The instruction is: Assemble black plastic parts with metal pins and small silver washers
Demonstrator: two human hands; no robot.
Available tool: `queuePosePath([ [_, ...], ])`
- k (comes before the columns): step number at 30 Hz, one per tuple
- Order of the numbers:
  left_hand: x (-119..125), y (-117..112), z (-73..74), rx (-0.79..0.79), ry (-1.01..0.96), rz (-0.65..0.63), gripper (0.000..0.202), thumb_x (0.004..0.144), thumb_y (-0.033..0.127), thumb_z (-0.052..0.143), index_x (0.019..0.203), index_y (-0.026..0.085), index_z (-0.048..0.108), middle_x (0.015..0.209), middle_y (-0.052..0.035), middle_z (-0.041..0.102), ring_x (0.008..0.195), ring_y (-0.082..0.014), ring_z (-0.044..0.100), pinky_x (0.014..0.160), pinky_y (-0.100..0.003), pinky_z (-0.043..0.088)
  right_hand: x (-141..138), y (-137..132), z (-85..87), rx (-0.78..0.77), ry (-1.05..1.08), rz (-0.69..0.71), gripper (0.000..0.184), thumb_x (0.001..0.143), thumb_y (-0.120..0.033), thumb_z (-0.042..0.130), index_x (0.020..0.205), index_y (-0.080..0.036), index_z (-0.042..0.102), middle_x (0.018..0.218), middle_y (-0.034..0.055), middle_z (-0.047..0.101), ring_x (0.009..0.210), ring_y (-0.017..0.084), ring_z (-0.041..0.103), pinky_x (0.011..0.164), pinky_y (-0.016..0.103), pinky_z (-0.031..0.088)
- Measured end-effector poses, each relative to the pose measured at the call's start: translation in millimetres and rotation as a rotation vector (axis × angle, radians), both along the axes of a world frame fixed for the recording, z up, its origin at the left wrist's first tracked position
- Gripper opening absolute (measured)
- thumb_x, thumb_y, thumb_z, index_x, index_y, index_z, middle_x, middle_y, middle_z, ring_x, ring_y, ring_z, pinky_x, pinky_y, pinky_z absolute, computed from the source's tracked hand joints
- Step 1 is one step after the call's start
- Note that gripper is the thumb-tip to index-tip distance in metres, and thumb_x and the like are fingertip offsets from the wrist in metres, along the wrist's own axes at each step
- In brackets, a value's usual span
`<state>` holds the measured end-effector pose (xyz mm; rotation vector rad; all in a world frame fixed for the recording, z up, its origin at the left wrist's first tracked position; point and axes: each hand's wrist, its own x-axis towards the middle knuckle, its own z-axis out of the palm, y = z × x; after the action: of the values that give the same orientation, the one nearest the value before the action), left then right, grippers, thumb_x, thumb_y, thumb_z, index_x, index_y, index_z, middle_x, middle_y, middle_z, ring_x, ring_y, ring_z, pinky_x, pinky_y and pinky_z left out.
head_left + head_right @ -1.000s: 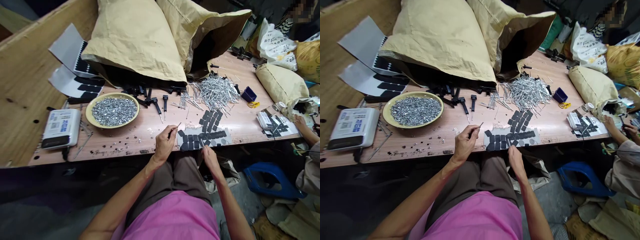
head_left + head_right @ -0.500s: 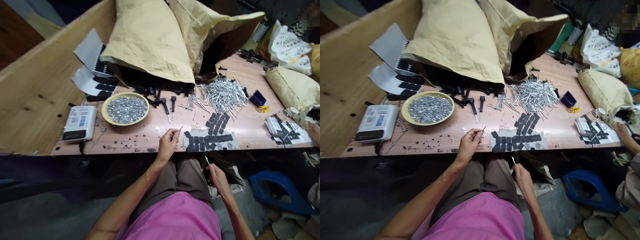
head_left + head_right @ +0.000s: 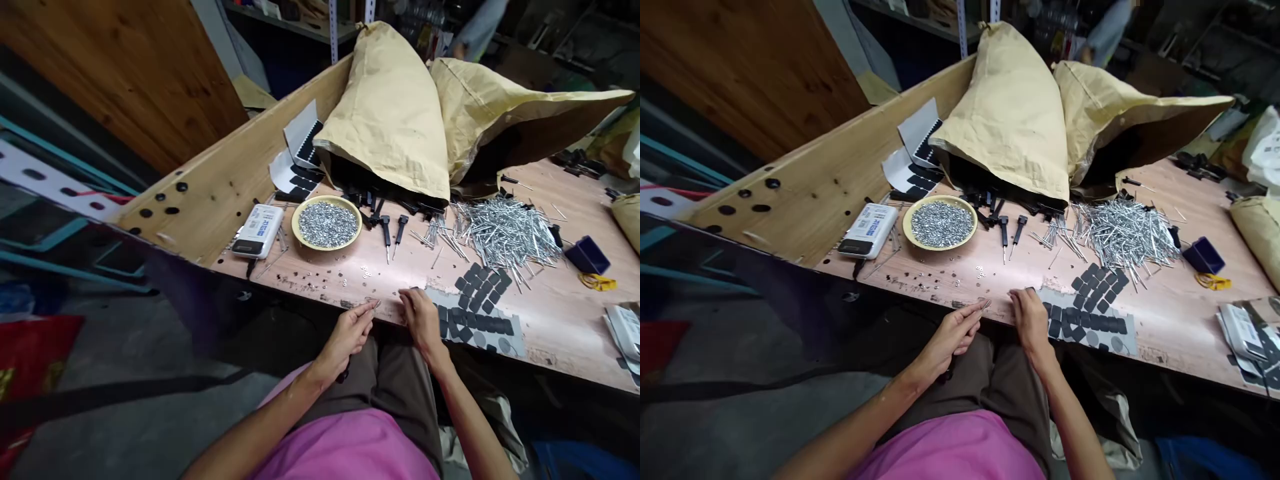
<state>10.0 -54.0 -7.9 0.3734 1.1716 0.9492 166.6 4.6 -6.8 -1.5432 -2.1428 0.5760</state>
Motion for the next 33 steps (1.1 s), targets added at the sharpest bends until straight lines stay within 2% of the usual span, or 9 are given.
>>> queuePosePath([
  [2,-7,-2,-2.6,-0.009,0.009,0.042,0.065,0.068,0.044,0.067,0.124,0.015,0.054,0.053,0.0105,0.037,0.034,0.0008,0.019,0.036,-0.016,0.006,-29,20,-8.0,-0.028,-0.099,0.073,0.03,0.092,-0.023,0.037,0.105,-0.018,0.063,0.094,0.0093,0.064,0.085,0.019,0.06,0.074,0.026,0.044],
  [5,-18,-2,-4.3,0.002,0.006,0.098,0.067,0.066,0.046,0.068,0.124,0.014,0.053,0.053,0.0107,0.038,0.034,0.0006,0.018,0.036,-0.016,0.006,-55,35,-11.8,-0.054,-0.288,0.131,0.029,0.093,-0.02,0.039,0.111,-0.019,0.061,0.099,0.0092,0.062,0.088,0.019,0.059,0.071,0.025,0.042],
  [8,-26,0,-4.9,0.01,-0.003,0.135,0.068,0.064,0.046,0.069,0.122,0.013,0.054,0.053,0.0109,0.038,0.034,0.0007,0.018,0.035,-0.016,0.006,-67,40,-9.7,-0.063,-0.442,0.158,0.025,0.093,-0.02,0.04,0.103,-0.02,0.064,0.098,0.0087,0.062,0.089,0.019,0.057,0.069,0.025,0.04],
  [11,-29,2,-5.1,-0.008,0.0,0.14,0.065,0.065,0.045,0.068,0.12,0.013,0.055,0.053,0.0111,0.038,0.033,0.001,0.017,0.035,-0.016,0.006,-71,47,-10.0,-0.068,-0.459,0.173,0.021,0.09,-0.018,0.044,0.093,-0.02,0.064,0.097,0.0087,0.063,0.088,0.019,0.057,0.067,0.025,0.038],
  [14,-29,5,-3.8,-0.022,0.005,0.135,0.063,0.066,0.044,0.068,0.12,0.014,0.055,0.052,0.0112,0.037,0.033,0.0012,0.017,0.035,-0.016,0.006,-68,52,-14.5,-0.071,-0.285,0.164,0.014,0.084,-0.016,0.048,0.083,-0.018,0.062,0.09,0.0076,0.063,0.081,0.018,0.057,0.066,0.026,0.04],
  [19,-24,11,2.4,0.033,-0.041,0.102,0.063,0.066,0.046,0.068,0.118,0.013,0.056,0.052,0.0111,0.037,0.033,0.0013,0.018,0.035,-0.016,0.006,-56,39,-18.2,-0.14,0.352,0.025,0.004,0.075,-0.02,0.055,0.077,-0.02,0.058,0.075,0.001,0.064,0.068,0.015,0.059,0.066,0.027,0.046],
  [23,-16,13,6.5,0.066,-0.065,0.037,0.063,0.066,0.048,0.068,0.116,0.011,0.058,0.051,0.0112,0.036,0.033,0.0014,0.017,0.036,-0.017,0.006,-50,15,-11.7,-0.222,0.728,-0.113,0.016,0.071,-0.031,0.064,0.081,-0.021,0.057,0.075,-0.0003,0.063,0.068,0.015,0.061,0.064,0.026,0.049],
  [29,-3,14,7.4,0.114,-0.069,-0.013,0.07,0.065,0.05,0.069,0.12,0.01,0.056,0.051,0.011,0.037,0.034,0.0013,0.018,0.036,-0.017,0.006,-43,2,-4.4,-0.288,0.953,-0.195,0.023,0.07,-0.033,0.069,0.081,-0.021,0.054,0.075,-0.0013,0.062,0.066,0.013,0.062,0.063,0.026,0.053],
  [33,0,13,5.7,0.118,-0.091,-0.019,0.07,0.067,0.048,0.068,0.123,0.01,0.054,0.051,0.0115,0.035,0.034,0.001,0.017,0.035,-0.016,0.006,-38,-1,-7.7,-0.216,0.958,-0.198,0.022,0.071,-0.031,0.069,0.082,-0.021,0.054,0.075,-0.001,0.063,0.068,0.013,0.063,0.064,0.026,0.054],
])
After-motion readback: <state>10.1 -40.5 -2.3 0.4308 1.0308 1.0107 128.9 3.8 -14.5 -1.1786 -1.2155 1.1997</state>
